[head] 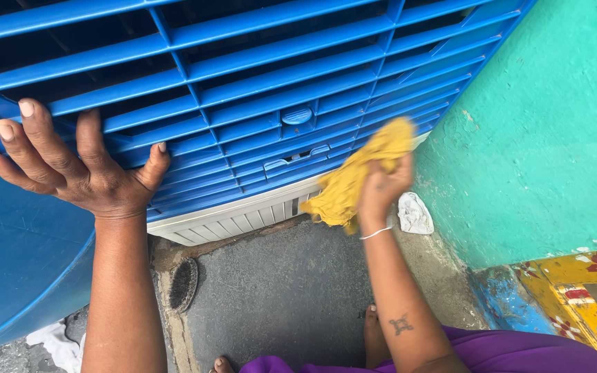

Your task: The person wipes the horizontal blue slats of an air cooler with a yellow cloth, moving the cloth across different sections and occasionally folding or bunching it to reach between the slats.

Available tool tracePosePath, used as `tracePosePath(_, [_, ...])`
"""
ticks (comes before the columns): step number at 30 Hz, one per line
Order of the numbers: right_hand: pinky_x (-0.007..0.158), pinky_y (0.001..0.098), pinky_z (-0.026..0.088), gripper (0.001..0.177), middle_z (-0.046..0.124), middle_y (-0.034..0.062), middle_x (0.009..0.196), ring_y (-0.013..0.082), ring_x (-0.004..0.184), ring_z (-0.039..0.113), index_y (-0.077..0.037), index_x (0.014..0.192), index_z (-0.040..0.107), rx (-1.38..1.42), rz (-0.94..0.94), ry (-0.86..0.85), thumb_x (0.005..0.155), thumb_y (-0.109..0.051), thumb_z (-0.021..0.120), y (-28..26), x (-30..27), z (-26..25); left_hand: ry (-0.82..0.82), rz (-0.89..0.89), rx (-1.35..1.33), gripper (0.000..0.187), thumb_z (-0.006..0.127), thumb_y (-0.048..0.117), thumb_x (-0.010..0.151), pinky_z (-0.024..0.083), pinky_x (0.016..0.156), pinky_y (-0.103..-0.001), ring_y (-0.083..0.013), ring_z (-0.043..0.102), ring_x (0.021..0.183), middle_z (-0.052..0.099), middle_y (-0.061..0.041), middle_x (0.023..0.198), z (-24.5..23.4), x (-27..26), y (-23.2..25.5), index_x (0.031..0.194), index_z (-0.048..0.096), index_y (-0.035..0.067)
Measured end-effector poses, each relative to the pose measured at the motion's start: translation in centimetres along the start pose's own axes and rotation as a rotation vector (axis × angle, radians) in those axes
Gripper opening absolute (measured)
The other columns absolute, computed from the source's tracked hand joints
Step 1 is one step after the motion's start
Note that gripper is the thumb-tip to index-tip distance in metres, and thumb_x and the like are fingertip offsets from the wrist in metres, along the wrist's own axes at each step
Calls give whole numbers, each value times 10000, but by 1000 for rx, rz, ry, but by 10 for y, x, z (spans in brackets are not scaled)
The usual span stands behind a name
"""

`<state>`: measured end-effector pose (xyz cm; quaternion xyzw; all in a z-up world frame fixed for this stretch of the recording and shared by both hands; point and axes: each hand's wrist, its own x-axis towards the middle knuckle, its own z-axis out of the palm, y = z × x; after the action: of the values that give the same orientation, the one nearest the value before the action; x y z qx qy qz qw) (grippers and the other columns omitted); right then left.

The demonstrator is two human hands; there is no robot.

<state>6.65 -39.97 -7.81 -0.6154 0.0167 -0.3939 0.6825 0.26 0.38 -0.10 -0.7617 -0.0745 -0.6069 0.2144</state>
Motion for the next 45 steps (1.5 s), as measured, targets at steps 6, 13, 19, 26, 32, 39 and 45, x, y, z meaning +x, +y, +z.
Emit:
tracePosePath(6, [1118, 408, 486, 421, 567, 212, 1371, 303, 1248, 584, 70, 1364, 522, -6, -198, 110, 954, 156, 558, 8, 112, -42, 8, -15, -17, 781, 447, 896, 892, 60, 1240, -623, -352, 239, 1509, 448, -165, 1569, -2, 2, 4, 1312, 664, 274])
tracePosePath(13, [1300, 543, 43, 664, 154, 292, 1686, 439, 1584, 131, 26, 1621, 213, -542, -234, 41, 1058, -209, 475, 58, 97, -5, 48, -22, -37, 777, 438, 893, 874, 46, 1252, -586, -326, 240, 1511, 456, -140, 1558, -3, 9, 9, 1256, 714, 276])
tracePosePath(19, [1306, 621, -67, 599, 148, 262, 1711, 415, 1624, 48, -34, 1601, 274, -447, -243, -153, 1052, -237, 401, 6, -57, 50, 25, -28, -31, 777, 433, 897, 887, 52, 1255, -590, -328, 249, 1511, 450, -144, 1562, -6, 6, 9, 1240, 720, 267])
tracePosePath(26, [1327, 562, 179, 561, 198, 282, 1672, 429, 1594, 223, -33, 1585, 350, -334, -339, -123, 1078, -252, 450, 27, -27, 36, -6, -45, -32, 776, 423, 905, 914, 33, 1260, -584, -326, 226, 1520, 420, -131, 1585, -5, 3, 9, 1262, 751, 294])
tracePosePath(32, [1337, 513, 249, 619, 295, 300, 1615, 444, 1550, 336, 55, 1593, 290, -564, -307, 187, 993, -33, 413, 74, 128, -24, 43, -51, -109, 754, 424, 880, 966, 12, 1261, -583, -314, 210, 1544, 402, -122, 1612, -5, 4, 13, 1277, 738, 269])
tracePosePath(39, [1270, 630, 131, 578, 172, 365, 1628, 529, 1543, 163, 80, 1552, 280, -645, -460, 106, 1066, -140, 503, 55, 60, 10, 54, -53, -100, 753, 428, 874, 955, 26, 1258, -586, -313, 229, 1539, 414, -124, 1605, -4, 5, 13, 1267, 748, 268])
tracePosePath(45, [1269, 563, 250, 505, 362, 214, 1500, 422, 1455, 340, -31, 1531, 356, 142, -11, -160, 1070, -213, 451, -11, -98, 74, 49, -43, -101, 767, 412, 877, 969, 24, 1262, -590, -323, 215, 1540, 397, -135, 1613, -4, 4, 11, 1316, 721, 267])
